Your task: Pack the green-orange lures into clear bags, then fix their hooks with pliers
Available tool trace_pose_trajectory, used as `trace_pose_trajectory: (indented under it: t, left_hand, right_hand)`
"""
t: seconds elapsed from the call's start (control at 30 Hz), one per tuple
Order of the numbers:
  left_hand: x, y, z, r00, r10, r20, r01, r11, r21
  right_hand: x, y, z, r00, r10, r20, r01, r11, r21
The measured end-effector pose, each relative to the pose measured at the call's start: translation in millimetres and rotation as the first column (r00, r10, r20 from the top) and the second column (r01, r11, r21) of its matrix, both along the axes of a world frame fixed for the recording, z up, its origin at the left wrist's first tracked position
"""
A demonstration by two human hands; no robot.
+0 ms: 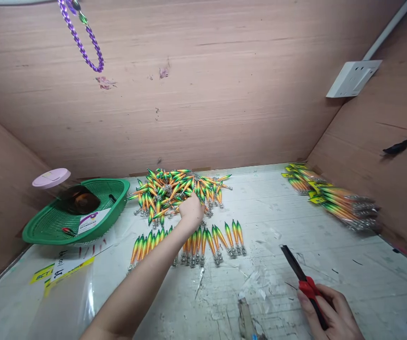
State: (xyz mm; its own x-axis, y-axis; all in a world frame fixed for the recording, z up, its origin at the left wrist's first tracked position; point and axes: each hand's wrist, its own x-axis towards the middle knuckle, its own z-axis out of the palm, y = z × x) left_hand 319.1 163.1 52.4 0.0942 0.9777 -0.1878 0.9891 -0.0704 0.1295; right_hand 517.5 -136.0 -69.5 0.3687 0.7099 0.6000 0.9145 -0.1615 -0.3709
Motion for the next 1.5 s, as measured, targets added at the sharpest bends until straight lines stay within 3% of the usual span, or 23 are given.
trace_pose_trajectory:
  t: [0.2,0.47,0.73,0.93,1.07,1.2,1.33,1.5]
  left_hand:
    - [6.6,2.2,-1.8,0.996,0.087,0.013,-0.086,0.995,-0.042]
    - [-2.8,5.5,0.3,0.990,0.131,0.056,-0.127,0.989,-0.072]
    - [-26.9,21.7,17.6,0.957,0.116,0.265,-0.058,0.975,-0.216]
    - [-33.9,24.5,14.1,0.870,0.165,0.464,-0.021,0.954,-0.300]
    - [-31.7,25.4,10.4,0.761,0.210,0.614,0.023,0.937,-0.348]
    - [-25.6,13.2,20.7,0.582,0.247,0.775,0.133,0.911,-0.390]
    - [-21.2,-27.6,40.1,0.342,0.286,0.895,0.315,0.863,-0.396]
    - [-26.2,-79.9,49.7,0.092,0.412,0.907,0.503,0.767,-0.399]
  right_hand:
    - [0.8,-0.8,-2.5,1.000,-0.011,-0.029,0.011,1.000,-0.010]
    - [0.5,-0.7,-1.6,0.996,-0.045,-0.071,0.044,0.999,-0.024]
    - [-7.8,5.4,11.9,0.997,-0.018,-0.069,0.023,0.998,0.066]
    - [-10.4,6.1,15.7,0.995,-0.008,-0.100,0.014,0.998,0.062]
    - [-9.4,6.2,11.2,0.994,-0.007,-0.107,0.011,0.999,0.040]
    - [-10.0,7.1,11.9,0.991,-0.037,-0.131,0.042,0.998,0.040]
    - [-15.2,4.8,26.4,0.979,0.009,-0.202,0.006,0.997,0.075]
    - [-34.5,-6.2,63.1,0.928,0.240,-0.286,-0.237,0.970,0.048]
